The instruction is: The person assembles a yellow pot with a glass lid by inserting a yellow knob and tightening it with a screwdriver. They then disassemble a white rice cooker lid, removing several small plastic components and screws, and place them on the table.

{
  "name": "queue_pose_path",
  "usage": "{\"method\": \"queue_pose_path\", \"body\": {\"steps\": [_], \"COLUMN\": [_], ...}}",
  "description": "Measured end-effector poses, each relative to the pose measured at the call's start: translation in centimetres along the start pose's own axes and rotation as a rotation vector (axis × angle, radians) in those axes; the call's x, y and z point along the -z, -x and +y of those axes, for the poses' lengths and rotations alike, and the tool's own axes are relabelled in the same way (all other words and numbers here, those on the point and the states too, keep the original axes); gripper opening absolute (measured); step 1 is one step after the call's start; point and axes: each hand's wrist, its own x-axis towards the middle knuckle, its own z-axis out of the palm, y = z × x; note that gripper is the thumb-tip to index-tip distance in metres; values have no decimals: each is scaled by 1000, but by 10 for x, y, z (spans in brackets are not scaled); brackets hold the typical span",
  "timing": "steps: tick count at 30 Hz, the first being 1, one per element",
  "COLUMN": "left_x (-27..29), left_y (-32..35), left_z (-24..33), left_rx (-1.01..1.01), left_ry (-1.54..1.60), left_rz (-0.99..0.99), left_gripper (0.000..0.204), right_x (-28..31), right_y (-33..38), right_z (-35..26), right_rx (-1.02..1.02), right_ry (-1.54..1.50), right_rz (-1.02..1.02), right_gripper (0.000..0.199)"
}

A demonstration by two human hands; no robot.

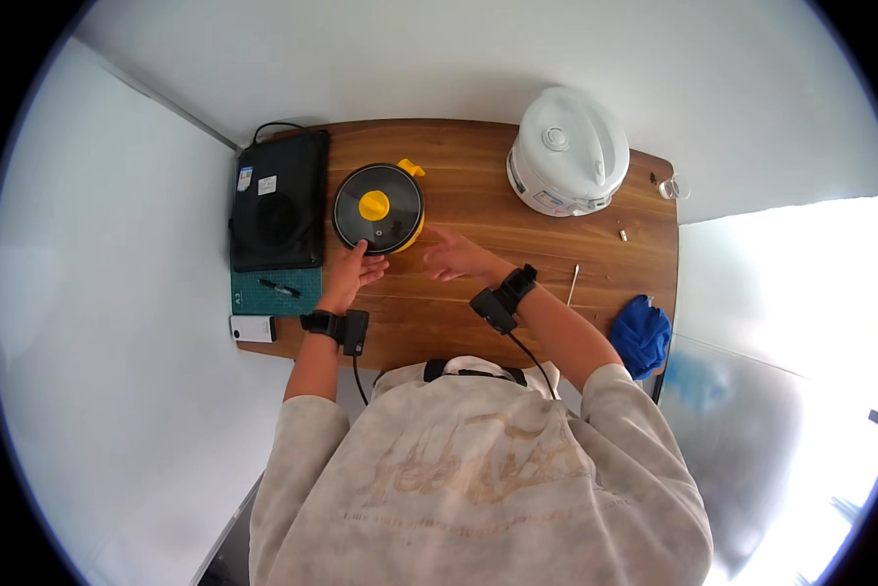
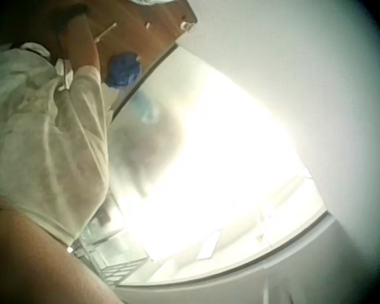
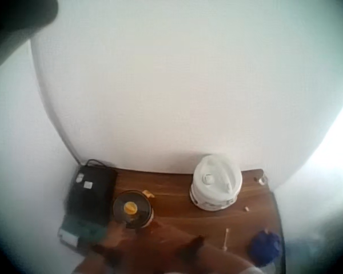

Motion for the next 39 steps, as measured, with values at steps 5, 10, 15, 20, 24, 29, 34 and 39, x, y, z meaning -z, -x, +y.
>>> {"method": "queue_pose_path", "body": {"steps": [5,10,15,20,24,29,34,39], "left_x": [19,25,26,23,34,14,26,24], "left_y": [-33,-63,-87,-102,-92,-33,10,30], "left_z": [10,30,45,54,51,48,39,41], "left_rx": [-129,-176,-175,-172,-43,14,-4,-51], "left_ry": [170,193,292,384,426,166,113,68], "left_rz": [0,76,134,200,134,14,-22,27], "left_gripper": [28,26,24,24,23,22,22,21], "right_x": [22,67,102,154,163,179,174,164], "right_y": [29,89,137,137,121,109,111,126], "right_z": [-7,-51,-108,-122,-122,-113,-120,-137], "right_rx": [127,253,256,413,255,261,275,303], "right_ry": [118,500,599,1041,1215,1147,1090,1064], "right_rz": [121,367,791,1140,1179,1111,1138,1154], "right_gripper": [54,34,30,37,49,56,55,49]}}
